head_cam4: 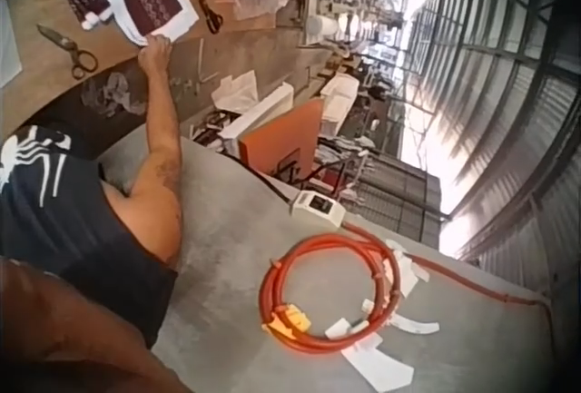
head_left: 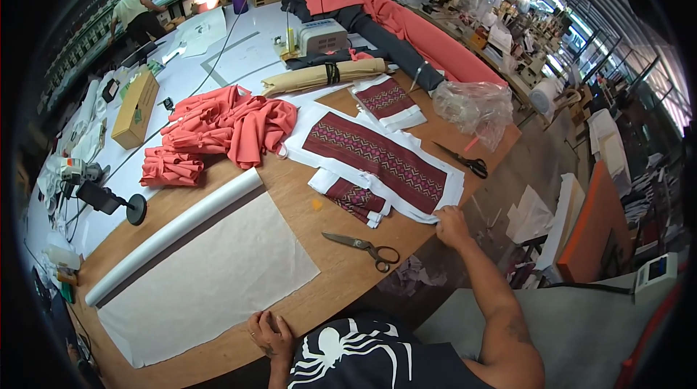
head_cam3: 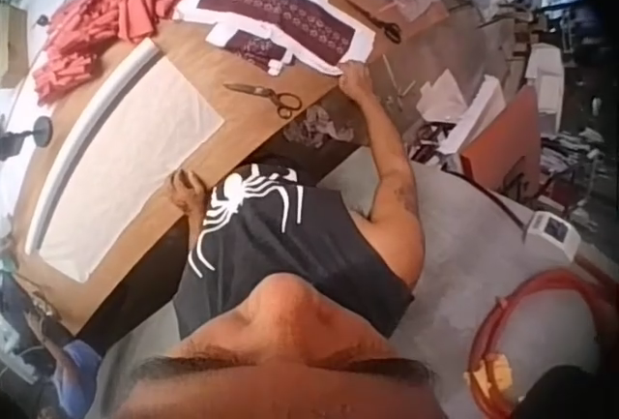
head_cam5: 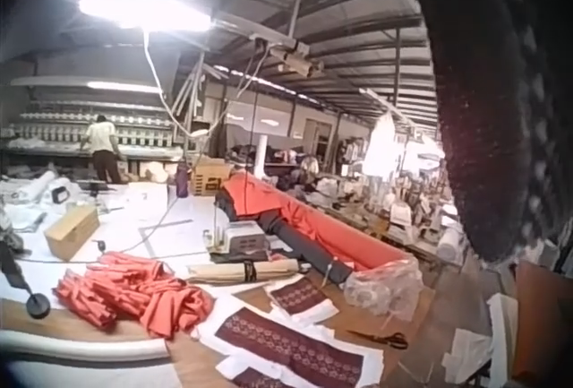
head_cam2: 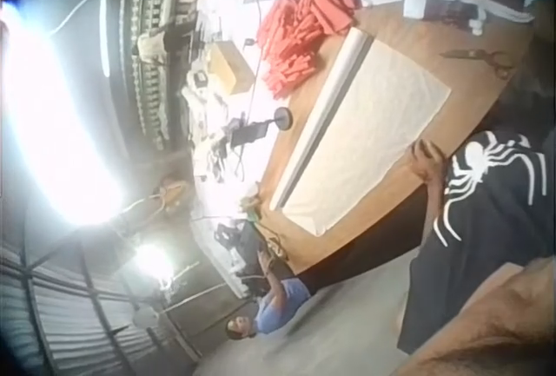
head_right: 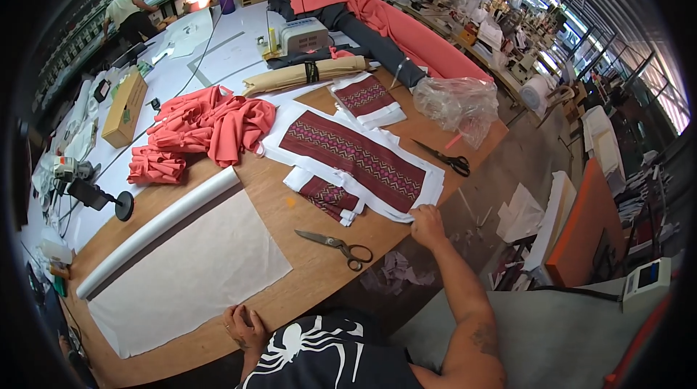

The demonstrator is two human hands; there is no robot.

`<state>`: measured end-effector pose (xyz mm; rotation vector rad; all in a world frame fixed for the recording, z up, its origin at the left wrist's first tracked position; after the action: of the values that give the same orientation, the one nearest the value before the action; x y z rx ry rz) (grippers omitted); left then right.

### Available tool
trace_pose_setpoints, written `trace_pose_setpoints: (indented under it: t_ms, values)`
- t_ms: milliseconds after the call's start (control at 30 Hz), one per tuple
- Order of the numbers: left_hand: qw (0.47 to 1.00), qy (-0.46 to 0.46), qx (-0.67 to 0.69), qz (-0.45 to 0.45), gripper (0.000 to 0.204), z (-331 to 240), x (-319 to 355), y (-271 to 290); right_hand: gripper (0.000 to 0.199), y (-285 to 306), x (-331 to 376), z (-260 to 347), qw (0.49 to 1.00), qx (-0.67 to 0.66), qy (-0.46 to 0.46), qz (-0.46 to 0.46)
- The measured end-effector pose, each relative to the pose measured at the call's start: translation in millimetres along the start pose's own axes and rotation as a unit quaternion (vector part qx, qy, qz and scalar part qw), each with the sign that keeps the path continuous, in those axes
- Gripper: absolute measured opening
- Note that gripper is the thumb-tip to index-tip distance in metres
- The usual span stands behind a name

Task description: Aligning a white paper stabilizer over embroidered fabric pieces on a workbench and cutting it with scissors.

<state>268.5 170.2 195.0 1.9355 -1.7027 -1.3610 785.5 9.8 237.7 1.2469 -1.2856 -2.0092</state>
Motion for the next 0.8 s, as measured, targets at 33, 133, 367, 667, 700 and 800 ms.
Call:
trace_pose_setpoints:
  t_ms: [33, 133, 367, 667, 700, 800]
  values:
    - [1.0, 0.004, 0.002, 0.0, 0.031, -0.3, 1.5, -0.3, 0.031, 2.5, -1.5, 1.8, 0.999, -0.023, -0.019, 0.035]
    - [1.0, -0.003, -0.013, -0.006, 0.031, -4.6, 0.7, -3.8, 0.027, 16.3, -14.7, 0.3, 0.994, -0.053, -0.028, 0.096]
    - [0.999, 0.019, -0.046, -0.022, 0.029, 6.9, 7.7, -4.3, 0.018, 8.3, -36.6, -33.7, 0.98, -0.178, -0.034, 0.083]
    - [0.992, 0.086, 0.083, -0.033, 0.028, -159.3, -1.4, -96.4, 0.014, -10.1, -52.5, -36.6, 0.961, -0.235, 0.074, 0.125]
    - [0.993, 0.033, 0.116, -0.006, 0.028, -185.3, -5.8, -108.3, 0.014, -13.9, -53.7, -39.7, 0.957, -0.25, 0.072, 0.132]
    - [0.978, 0.011, 0.192, 0.085, 0.028, -239.1, -13.7, -138.8, 0.014, -22.0, -56.6, -51.1, 0.944, -0.287, 0.079, 0.146]
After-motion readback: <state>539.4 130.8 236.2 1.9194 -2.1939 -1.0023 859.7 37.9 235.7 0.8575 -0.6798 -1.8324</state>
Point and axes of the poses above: each hand's wrist, its own x-axis away from the middle knuckle, its own y-axis out of the back of the hand, z = x × y, the point moved 1 cm from there along -x, towards the middle knuckle, and after that the axes turned 15 degrees about -z, right-handed, at the moved point
